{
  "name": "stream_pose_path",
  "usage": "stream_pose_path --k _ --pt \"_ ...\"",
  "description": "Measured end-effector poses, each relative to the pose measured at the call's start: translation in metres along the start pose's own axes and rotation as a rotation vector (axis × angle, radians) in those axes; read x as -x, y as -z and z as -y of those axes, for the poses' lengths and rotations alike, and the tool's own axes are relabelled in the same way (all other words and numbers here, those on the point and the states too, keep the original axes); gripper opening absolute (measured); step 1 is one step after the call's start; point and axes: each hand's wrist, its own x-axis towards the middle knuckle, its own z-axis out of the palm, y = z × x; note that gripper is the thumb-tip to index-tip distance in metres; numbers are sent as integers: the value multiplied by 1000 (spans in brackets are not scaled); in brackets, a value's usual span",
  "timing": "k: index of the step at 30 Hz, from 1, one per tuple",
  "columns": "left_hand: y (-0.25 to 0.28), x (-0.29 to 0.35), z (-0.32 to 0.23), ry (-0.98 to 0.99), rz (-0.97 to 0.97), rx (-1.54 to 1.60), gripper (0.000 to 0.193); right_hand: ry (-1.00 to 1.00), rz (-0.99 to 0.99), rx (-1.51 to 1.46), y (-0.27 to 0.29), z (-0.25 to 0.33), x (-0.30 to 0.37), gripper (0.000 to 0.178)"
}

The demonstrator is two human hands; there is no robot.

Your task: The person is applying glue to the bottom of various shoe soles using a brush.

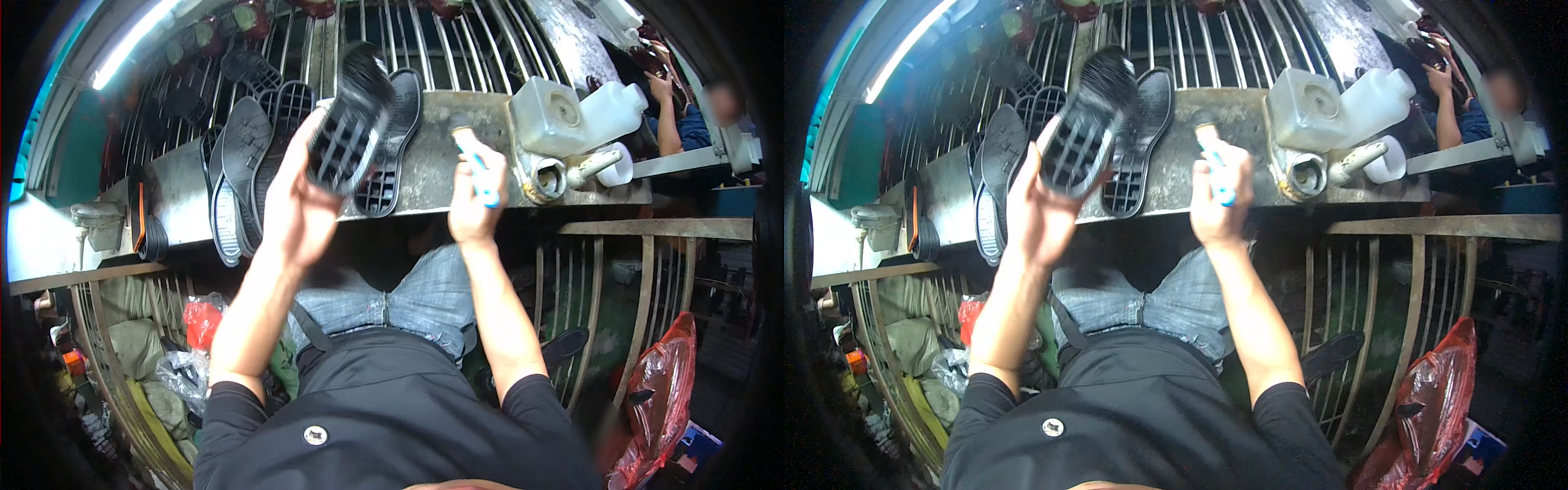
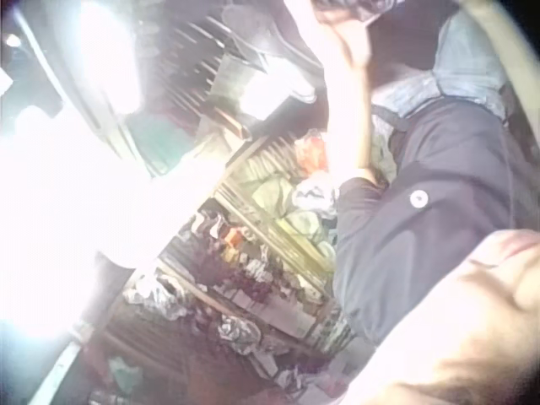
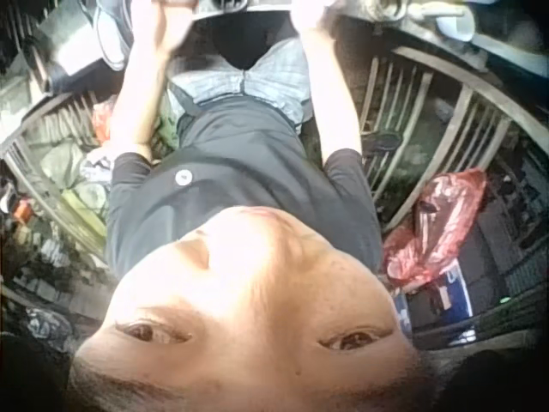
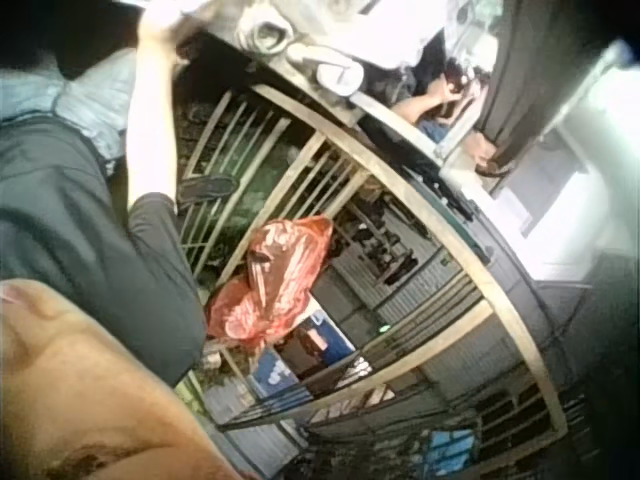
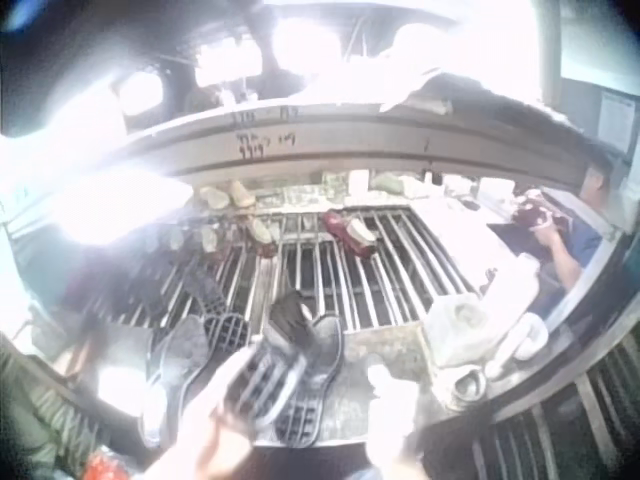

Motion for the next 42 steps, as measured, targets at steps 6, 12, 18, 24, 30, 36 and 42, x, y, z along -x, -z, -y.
stream_pose_path --k 6,12,18,24,30,36,42 --pt "32 -188 -24 -218 -209 -124 36 120 7 155 -35 -8 5 41" --pt "51 -282 5 -186 -533 81 53 98 30 171 -34 -3 2 40" --pt "37 -237 4 -26 -350 -148 72 110 15 155 -35 -9 3 41" --pt "21 -99 -65 -174 99 -1483 62 117 15 155 -32 -9 4 40" --pt "114 -28 -83 -608 -140 -2384 49 117 31 169 -35 -5 6 40" --pt "111 -29 -82 -688 -88 -2300 34 114 22 171 -38 -4 3 40" --pt "94 -25 -70 -808 11 -2053 34 110 25 175 -39 -3 5 40"
